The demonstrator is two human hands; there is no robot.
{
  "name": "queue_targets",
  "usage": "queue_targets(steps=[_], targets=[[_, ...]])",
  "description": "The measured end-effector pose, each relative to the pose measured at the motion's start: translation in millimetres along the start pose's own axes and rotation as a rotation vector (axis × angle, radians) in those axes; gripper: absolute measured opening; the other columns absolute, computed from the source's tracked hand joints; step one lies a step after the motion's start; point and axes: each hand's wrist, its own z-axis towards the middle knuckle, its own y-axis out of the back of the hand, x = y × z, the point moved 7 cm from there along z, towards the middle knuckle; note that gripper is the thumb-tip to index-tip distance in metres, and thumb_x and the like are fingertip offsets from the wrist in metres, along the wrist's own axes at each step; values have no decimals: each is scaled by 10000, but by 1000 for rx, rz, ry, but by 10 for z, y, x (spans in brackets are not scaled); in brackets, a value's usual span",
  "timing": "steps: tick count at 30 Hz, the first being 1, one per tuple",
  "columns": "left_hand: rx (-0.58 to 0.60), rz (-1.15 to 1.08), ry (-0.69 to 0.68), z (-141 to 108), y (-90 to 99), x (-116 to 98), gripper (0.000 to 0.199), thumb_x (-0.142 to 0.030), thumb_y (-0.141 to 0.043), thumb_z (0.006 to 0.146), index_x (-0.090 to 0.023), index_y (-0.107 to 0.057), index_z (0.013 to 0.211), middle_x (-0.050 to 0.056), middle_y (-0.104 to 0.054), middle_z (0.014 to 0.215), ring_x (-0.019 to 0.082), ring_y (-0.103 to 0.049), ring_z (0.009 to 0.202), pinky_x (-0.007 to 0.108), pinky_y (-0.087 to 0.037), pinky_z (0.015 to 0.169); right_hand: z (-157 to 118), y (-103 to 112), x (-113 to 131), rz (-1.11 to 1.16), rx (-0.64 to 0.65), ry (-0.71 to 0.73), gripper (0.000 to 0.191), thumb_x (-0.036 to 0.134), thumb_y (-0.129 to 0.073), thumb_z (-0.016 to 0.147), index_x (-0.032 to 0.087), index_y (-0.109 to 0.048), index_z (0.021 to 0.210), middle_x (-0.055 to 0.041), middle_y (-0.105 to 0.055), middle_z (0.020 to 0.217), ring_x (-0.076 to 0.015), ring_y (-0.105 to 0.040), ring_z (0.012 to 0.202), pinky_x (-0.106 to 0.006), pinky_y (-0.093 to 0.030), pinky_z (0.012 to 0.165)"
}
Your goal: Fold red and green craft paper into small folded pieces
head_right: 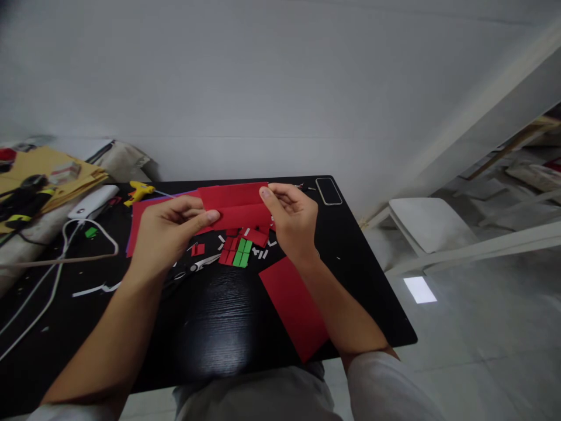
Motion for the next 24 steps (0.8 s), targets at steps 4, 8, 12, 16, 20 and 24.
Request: queue_targets(steps=[4, 8, 12, 16, 20, 24], targets=[[-33, 14, 50, 0, 29, 12, 179, -277, -869, 760, -188, -720, 715, -10, -703, 627, 100, -610, 527, 208, -473, 487, 6, -7, -28, -3, 19, -6, 134, 343, -787, 873, 216, -755, 904, 1, -748, 823, -149, -711, 754, -302, -609, 713], [-54, 36, 112, -9, 67, 56, 224, -264, -849, 774, -188, -676, 652, -40, -623, 545, 65, -499, 466, 181, -357, 429, 1, -22, -67, 26, 37, -52, 121, 335, -797, 869, 220, -763, 893, 8, -739, 803, -149, -709, 751, -299, -599, 715], [-12, -19, 112, -3, 36, 69, 205, -273, -838, 795, -190, -689, 682, -32, -647, 585, 67, -528, 499, 174, -380, 455, 9, -26, -104, 21, 45, -84, 130, 351, -795, 868, 229, -758, 893, 6, -737, 814, -147, -697, 742, -299, -588, 699], [25, -51, 89, 7, -9, 60, 182, -273, -801, 843, -186, -711, 711, -17, -668, 614, 69, -563, 526, 171, -423, 493, 15, -32, -132, 67, 39, -136, 115, 331, -807, 853, 225, -767, 869, 13, -719, 760, -131, -660, 684, -289, -575, 675], [-12, -47, 107, 21, 40, 92, 230, -290, -822, 821, -181, -693, 664, -22, -631, 573, 67, -518, 484, 175, -378, 442, 10, -73, -152, 90, 82, -193, 123, 331, -807, 848, 219, -758, 862, 20, -706, 731, -125, -644, 651, -281, -576, 647], [11, -153, 198, 43, 77, 178, 218, -324, -841, 796, -186, -718, 680, -10, -656, 610, 79, -550, 506, 189, -434, 472, 16, -117, -145, 70, 211, -170, 191, 401, -734, 924, 227, -754, 999, -29, -777, 919, -175, -737, 838, -327, -635, 782]])
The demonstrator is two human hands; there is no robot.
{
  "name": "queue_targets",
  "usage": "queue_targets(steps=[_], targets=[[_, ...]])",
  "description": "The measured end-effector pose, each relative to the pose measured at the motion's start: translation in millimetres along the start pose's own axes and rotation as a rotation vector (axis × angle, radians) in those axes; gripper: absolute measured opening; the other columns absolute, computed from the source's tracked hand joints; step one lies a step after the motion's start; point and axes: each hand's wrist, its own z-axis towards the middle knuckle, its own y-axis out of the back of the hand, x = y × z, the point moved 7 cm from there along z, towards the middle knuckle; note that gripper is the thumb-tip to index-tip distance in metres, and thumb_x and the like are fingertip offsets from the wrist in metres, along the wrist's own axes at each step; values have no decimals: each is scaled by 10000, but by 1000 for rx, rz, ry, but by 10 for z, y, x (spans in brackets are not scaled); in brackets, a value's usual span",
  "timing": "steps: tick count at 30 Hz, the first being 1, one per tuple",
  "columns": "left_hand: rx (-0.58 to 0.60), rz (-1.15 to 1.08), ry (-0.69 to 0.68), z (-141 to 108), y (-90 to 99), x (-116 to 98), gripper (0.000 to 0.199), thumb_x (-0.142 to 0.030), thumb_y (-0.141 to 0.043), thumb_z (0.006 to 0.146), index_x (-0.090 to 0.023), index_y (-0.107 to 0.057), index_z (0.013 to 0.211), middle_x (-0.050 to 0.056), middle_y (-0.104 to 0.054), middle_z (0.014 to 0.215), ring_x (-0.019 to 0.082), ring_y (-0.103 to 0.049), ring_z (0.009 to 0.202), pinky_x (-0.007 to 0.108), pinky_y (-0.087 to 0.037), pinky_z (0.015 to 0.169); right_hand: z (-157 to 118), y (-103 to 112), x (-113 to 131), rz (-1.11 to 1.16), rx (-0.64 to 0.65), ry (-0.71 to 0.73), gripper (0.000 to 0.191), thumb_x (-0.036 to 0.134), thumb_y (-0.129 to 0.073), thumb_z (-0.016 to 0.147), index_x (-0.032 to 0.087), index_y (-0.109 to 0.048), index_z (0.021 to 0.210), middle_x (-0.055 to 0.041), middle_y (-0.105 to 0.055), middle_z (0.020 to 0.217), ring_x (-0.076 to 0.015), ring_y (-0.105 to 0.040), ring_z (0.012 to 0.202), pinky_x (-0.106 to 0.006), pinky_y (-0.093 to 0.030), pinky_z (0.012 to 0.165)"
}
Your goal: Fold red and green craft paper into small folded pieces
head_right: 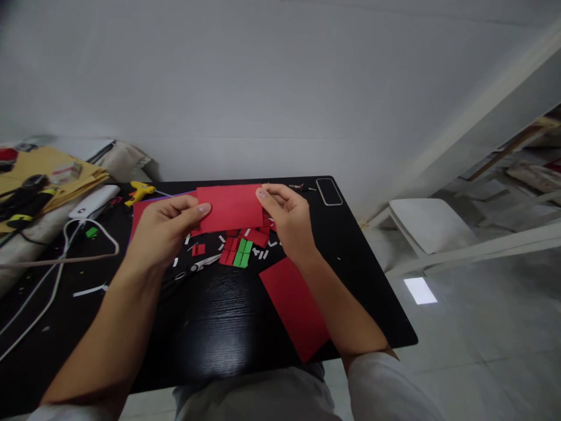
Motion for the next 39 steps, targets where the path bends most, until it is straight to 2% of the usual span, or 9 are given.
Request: queue_targets(steps=[4, 6, 9, 12, 16, 21, 26, 30, 39], targets=[[49, -146, 105, 39, -7, 60, 216, -321, -818, 775, -177, -714, 652, 14, -666, 644, 105, -621, 568, 227, -535, 578, -64, 21, 309, -130, 83, 343, 364, 313, -649, 979, 300, -665, 1342, -64, -695, 1411, -255, -672, 1297, -461, -561, 1106], [54, -166, 125, 61, -17, 71, 247, -314, -792, 774, -175, -676, 607, 5, -619, 603, 102, -595, 537, 230, -529, 556, -161, -27, 509, -299, 151, 553, 392, 250, -653, 964, 321, -677, 1348, -51, -636, 1502, -295, -571, 1433, -538, -457, 1211], [65, -161, 141, 84, -46, 89, 243, -306, -761, 775, -177, -655, 599, 0, -594, 594, 99, -553, 499, 239, -519, 519, -292, -137, 678, -501, 261, 733, 333, 193, -671, 944, 333, -740, 1238, -30, -689, 1437, -313, -566, 1440, -600, -375, 1252], [86, -117, 152, 76, -74, 97, 221, -309, -744, 769, -184, -665, 606, 4, -608, 595, 111, -560, 502, 258, -531, 534, -343, -169, 725, -510, 276, 784, 250, 154, -689, 936, 328, -773, 1094, 5, -810, 1150, -276, -716, 1242, -604, -382, 1245], [103, 241, 75, 37, -57, 28, 316, -425, -714, 860, -197, -703, 642, 30, -679, 608, 158, -626, 565, 287, -533, 583, -289, -130, 636, -399, 223, 671, 149, 164, -737, 922, 288, -786, 986, 21, -824, 951, -209, -786, 937, -510, -533, 1126], [-190, 428, -288, -58, 103, -279, 393, -549, -588, 998, -210, -732, 863, 45, -778, 844, 193, -734, 811, 326, -588, 774, -159, -21, 407, -199, 48, 284, 90, 205, -847, 820, 248, -792, 876, 16, -794, 856, -163, -749, 794, -319, -634, 779], [-33, 365, -529, -229, -122, -385, 271, -379, -736, 949, -246, -722, 1184, 46, -787, 1114, 188, -745, 1009, 333, -597, 911, -150, -125, 232, -7, 97, 24, 134, 226, -886, 758, 229, -784, 846, 20, -780, 804, -140, -749, 753, -279, -643, 736], [-89, 483, -636, -336, -167, -400, 123, -258, -772, 924, -262, -781, 1047, 2, -800, 982, 143, -730, 864, 271, -577, 789, -170, -170, 165, 38, 122, -24, 155, 231, -886, 758, 227, -781, 872, 18, -777, 817, -135, -745, 759, -277, -646, 751], [-154, 519, -619, -350, -136, -402, 78, -273, -778, 914, -253, -802, 986, 0, -796, 897, 133, -705, 761, 257, -555, 697, -223, -208, 297, -75, 126, 100, 68, 273, -801, 866, 231, -785, 918, -9, -795, 882, -163, -761, 836, -321, -654, 815]])
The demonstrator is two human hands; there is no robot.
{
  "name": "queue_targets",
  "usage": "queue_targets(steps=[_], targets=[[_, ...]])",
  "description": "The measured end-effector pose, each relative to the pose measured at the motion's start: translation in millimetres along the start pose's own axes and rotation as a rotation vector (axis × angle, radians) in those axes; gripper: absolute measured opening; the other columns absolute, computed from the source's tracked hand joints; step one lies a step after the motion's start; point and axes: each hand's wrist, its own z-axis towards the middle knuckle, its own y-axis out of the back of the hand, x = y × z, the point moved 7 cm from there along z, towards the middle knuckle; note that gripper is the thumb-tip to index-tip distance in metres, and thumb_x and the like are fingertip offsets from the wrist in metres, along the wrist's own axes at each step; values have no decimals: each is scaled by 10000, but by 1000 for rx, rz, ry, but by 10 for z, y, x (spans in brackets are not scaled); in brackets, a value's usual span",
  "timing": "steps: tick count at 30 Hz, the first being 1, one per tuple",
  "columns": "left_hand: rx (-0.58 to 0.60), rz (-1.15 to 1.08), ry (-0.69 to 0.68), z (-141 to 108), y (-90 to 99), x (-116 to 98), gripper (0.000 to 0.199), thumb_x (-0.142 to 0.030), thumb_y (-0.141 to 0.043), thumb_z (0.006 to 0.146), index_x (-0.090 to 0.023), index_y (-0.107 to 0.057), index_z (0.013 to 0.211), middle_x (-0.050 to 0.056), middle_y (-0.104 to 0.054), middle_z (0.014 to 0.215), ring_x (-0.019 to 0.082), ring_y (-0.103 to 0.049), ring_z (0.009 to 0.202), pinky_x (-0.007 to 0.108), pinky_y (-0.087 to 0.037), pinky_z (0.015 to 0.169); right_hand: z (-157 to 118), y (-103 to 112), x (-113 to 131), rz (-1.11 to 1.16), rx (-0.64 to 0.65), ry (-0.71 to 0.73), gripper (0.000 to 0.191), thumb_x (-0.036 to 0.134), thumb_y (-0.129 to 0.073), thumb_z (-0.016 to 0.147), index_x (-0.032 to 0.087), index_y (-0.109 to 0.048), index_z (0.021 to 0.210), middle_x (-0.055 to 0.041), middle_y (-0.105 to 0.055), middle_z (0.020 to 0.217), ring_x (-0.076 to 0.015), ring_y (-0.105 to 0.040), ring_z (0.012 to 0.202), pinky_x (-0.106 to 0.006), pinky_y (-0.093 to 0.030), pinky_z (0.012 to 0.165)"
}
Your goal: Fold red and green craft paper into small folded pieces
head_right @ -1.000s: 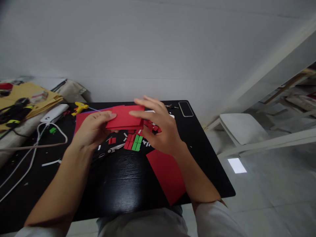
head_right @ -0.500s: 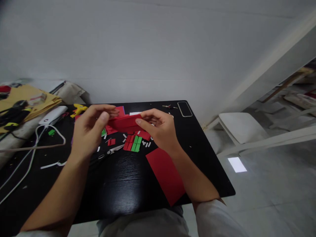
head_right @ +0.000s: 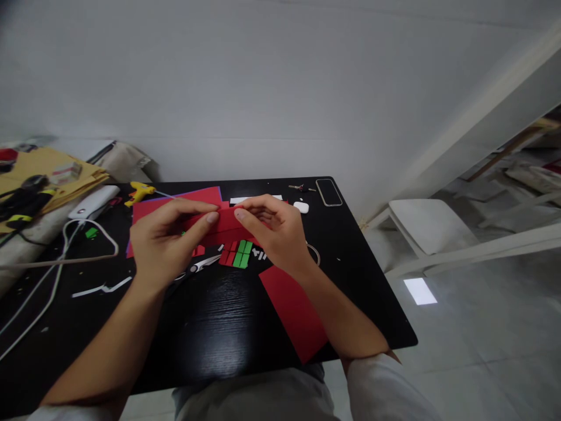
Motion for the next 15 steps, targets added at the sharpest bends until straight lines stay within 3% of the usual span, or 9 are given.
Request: queue_targets(steps=[15], targets=[[58, 5, -3, 10, -20, -19, 71, -275, -743, 928, -251, -792, 973, 10, -790, 885, 142, -692, 752, 277, -558, 698, -7, 4, 35, -41, -28, 49, 28, 261, -783, 886, 247, -803, 900, -1, -806, 884, -170, -763, 826, -339, -657, 826]])
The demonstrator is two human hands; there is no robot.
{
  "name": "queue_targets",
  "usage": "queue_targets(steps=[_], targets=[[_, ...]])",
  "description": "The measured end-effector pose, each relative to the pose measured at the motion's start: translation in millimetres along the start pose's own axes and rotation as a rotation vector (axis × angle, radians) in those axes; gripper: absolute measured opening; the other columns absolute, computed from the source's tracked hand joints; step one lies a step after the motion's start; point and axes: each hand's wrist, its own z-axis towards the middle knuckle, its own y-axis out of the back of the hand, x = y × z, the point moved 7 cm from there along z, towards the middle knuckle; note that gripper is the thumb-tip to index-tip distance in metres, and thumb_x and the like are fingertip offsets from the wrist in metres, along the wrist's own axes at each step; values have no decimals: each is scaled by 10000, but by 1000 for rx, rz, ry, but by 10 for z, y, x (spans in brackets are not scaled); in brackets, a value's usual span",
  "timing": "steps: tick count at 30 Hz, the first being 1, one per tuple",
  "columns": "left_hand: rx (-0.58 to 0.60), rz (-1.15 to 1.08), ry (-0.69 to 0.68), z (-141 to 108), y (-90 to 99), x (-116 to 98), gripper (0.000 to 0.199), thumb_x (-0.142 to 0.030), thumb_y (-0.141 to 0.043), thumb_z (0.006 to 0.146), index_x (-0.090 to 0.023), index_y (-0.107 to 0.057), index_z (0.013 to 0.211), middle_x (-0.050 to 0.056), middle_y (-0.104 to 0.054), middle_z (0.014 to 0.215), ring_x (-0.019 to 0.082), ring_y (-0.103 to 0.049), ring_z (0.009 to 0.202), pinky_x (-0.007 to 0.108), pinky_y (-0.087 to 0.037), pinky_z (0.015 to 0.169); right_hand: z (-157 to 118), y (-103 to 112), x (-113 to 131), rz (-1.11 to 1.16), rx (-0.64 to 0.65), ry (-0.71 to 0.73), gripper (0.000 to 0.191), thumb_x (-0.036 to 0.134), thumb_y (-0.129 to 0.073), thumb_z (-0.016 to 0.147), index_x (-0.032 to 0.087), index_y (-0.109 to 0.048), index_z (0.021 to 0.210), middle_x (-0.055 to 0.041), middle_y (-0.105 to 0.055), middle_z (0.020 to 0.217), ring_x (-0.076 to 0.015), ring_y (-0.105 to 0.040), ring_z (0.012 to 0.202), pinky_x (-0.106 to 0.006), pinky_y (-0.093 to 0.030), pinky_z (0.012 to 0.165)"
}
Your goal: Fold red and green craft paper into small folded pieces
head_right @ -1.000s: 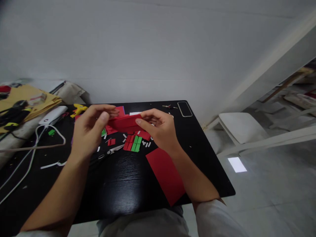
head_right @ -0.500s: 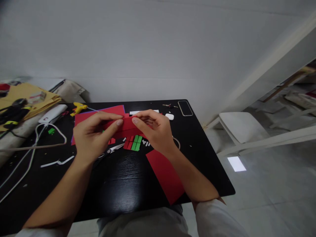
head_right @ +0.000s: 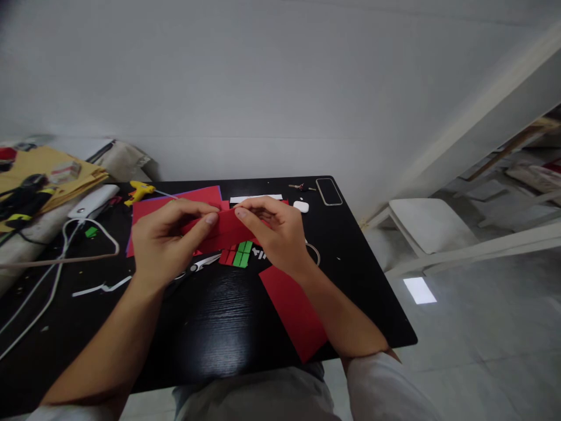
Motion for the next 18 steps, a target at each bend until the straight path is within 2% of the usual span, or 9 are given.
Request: queue_targets(steps=[7, 11, 15, 18], targets=[[-7, -25, 27, 2, -18, -8, 64, -269, -740, 926, -230, -781, 954, 7, -785, 873, 132, -701, 750, 260, -578, 719, -27, 11, -21, -24, -57, 22, 40, 258, -783, 897, 264, -806, 929, 0, -821, 927, -181, -784, 851, -359, -675, 845], [44, -91, 15, -4, -71, -25, 97, -241, -761, 906, -217, -766, 1000, 3, -776, 859, 121, -711, 735, 237, -586, 708, -58, 23, -15, -48, -96, 55, 170, 260, -812, 889, 274, -785, 1056, 9, -818, 920, -169, -789, 853, -324, -670, 828], [43, -83, -12, -23, -81, -57, 256, -221, -755, 920, -251, -766, 1174, 17, -815, 983, 138, -754, 829, 259, -608, 778, -77, 14, 24, -63, -106, 112, 129, 235, -813, 890, 268, -780, 1010, 8, -815, 948, -157, -790, 856, -301, -666, 824], [33, -34, -47, -29, -85, -97, 215, -242, -733, 945, -283, -796, 1146, 18, -832, 1041, 163, -768, 871, 304, -617, 816, -86, 10, 41, -97, -120, 130, 110, 240, -810, 891, 278, -796, 993, 5, -816, 954, -165, -789, 856, -320, -673, 834]])
